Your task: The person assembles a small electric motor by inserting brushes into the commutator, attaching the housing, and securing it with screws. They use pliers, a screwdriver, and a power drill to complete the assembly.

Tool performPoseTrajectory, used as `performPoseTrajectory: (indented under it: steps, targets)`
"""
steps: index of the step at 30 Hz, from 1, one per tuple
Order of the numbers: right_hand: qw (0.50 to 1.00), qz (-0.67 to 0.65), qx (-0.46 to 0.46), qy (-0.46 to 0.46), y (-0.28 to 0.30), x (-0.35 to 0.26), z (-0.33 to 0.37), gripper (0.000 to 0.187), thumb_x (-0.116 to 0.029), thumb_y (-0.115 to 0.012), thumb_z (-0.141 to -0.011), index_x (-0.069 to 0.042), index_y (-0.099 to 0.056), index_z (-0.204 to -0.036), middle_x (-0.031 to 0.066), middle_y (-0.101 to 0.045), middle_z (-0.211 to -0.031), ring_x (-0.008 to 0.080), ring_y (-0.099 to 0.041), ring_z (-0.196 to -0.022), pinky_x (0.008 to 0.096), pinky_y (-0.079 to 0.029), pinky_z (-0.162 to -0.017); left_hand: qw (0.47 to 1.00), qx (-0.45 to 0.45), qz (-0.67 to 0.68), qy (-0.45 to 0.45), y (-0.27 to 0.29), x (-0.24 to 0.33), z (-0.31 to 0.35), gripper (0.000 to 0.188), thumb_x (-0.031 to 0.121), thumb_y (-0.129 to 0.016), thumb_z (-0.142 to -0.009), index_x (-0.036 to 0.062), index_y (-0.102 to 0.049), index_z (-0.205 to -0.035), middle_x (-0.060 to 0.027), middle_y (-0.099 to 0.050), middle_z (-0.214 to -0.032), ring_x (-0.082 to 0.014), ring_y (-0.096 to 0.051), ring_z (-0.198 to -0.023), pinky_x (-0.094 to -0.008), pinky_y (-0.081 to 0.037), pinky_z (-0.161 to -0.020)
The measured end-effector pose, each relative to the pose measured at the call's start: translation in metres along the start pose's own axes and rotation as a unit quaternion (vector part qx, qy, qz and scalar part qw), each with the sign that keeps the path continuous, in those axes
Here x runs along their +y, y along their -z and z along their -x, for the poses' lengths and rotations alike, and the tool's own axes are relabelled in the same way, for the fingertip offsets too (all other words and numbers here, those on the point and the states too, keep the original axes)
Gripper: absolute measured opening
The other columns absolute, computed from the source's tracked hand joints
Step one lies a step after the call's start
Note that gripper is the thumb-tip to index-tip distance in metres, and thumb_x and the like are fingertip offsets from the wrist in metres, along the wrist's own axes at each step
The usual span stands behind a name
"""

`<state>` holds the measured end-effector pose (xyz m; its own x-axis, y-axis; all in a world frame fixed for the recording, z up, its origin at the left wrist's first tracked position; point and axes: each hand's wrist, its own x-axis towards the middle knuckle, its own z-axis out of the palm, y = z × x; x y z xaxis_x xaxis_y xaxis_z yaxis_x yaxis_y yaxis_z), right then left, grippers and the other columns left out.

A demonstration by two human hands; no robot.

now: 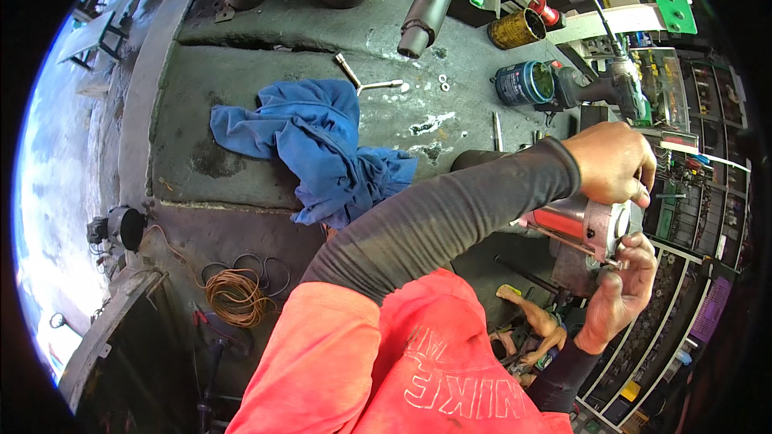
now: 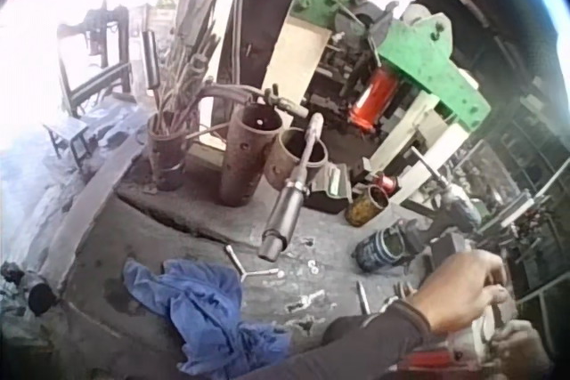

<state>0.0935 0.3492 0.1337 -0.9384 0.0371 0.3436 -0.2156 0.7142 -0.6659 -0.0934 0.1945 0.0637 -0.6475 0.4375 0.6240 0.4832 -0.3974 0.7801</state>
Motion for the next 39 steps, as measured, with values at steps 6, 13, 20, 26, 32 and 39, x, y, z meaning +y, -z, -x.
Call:
performPoseTrajectory:
  steps: [6,13,20,26,32,39]
  targets:
    - [0.965,0.136,0.125,0.184,0.028,-0.041,-0.093,0.064,-0.049,-0.051,-0.114,0.007,-0.057,-0.145,0.022,-0.057,-0.15,0.0312,-0.059,-0.134,0.0479,-0.046,-0.113,0.964,0.215,0.122,0.098,0.01,-0.017,0.069,0.028,0.016,-0.071,-0.1,0.002,-0.074,-0.124,-0.0125,-0.079,-0.106,-0.0183,-0.075,-0.091,-0.0337,-0.059,-0.084]
    - [0.959,0.238,-0.034,0.148,-0.048,-0.002,-0.117,0.073,-0.054,-0.051,-0.11,0.0,-0.049,-0.158,0.015,-0.051,-0.161,0.0283,-0.045,-0.15,0.0502,-0.027,-0.128,0.89,0.319,0.159,0.285,-0.019,-0.028,0.181,0.04,0.005,-0.074,-0.095,0.0021,-0.067,-0.135,-0.0067,-0.072,-0.116,-0.0139,-0.068,-0.107,-0.0318,-0.056,-0.092]
    - [0.991,0.118,-0.033,0.058,-0.036,0.003,-0.108,0.098,-0.072,-0.059,-0.1,0.0,-0.039,-0.164,0.0196,-0.046,-0.164,0.031,-0.05,-0.146,0.0485,-0.036,-0.121,0.939,0.289,-0.017,0.184,-0.056,-0.038,0.185,0.085,0.027,-0.098,-0.065,0.0142,-0.064,-0.142,-0.0112,-0.061,-0.145,-0.036,-0.051,-0.14,-0.0512,-0.038,-0.116]
    - [0.968,0.226,-0.066,0.09,-0.056,-0.003,-0.108,0.111,-0.077,-0.064,-0.093,0.004,-0.038,-0.164,0.0215,-0.044,-0.165,0.0327,-0.047,-0.147,0.0486,-0.035,-0.121,0.94,0.299,0.002,0.166,-0.057,-0.052,0.179,0.082,0.04,-0.098,-0.064,0.0151,-0.069,-0.136,-0.01,-0.065,-0.141,-0.0329,-0.054,-0.138,-0.0504,-0.035,-0.115]
    - [0.962,0.242,-0.059,0.108,-0.062,-0.006,-0.102,0.1,-0.068,-0.068,-0.094,0.004,-0.045,-0.16,0.02,-0.046,-0.163,0.0337,-0.047,-0.147,0.0501,-0.035,-0.121,0.934,0.315,0.025,0.168,-0.06,-0.051,0.178,0.081,0.038,-0.1,-0.062,0.0149,-0.07,-0.134,-0.0088,-0.068,-0.138,-0.0316,-0.06,-0.131,-0.049,-0.035,-0.115]
    - [0.926,0.299,-0.128,0.19,-0.042,-0.027,-0.125,0.092,-0.068,-0.062,-0.099,0.002,-0.05,-0.157,0.0192,-0.049,-0.161,0.0335,-0.046,-0.151,0.0508,-0.033,-0.125,0.941,0.268,-0.028,0.206,-0.043,-0.033,0.173,0.075,0.036,-0.102,-0.064,0.012,-0.073,-0.13,-0.0114,-0.071,-0.136,-0.0304,-0.062,-0.132,-0.0465,-0.036,-0.116]
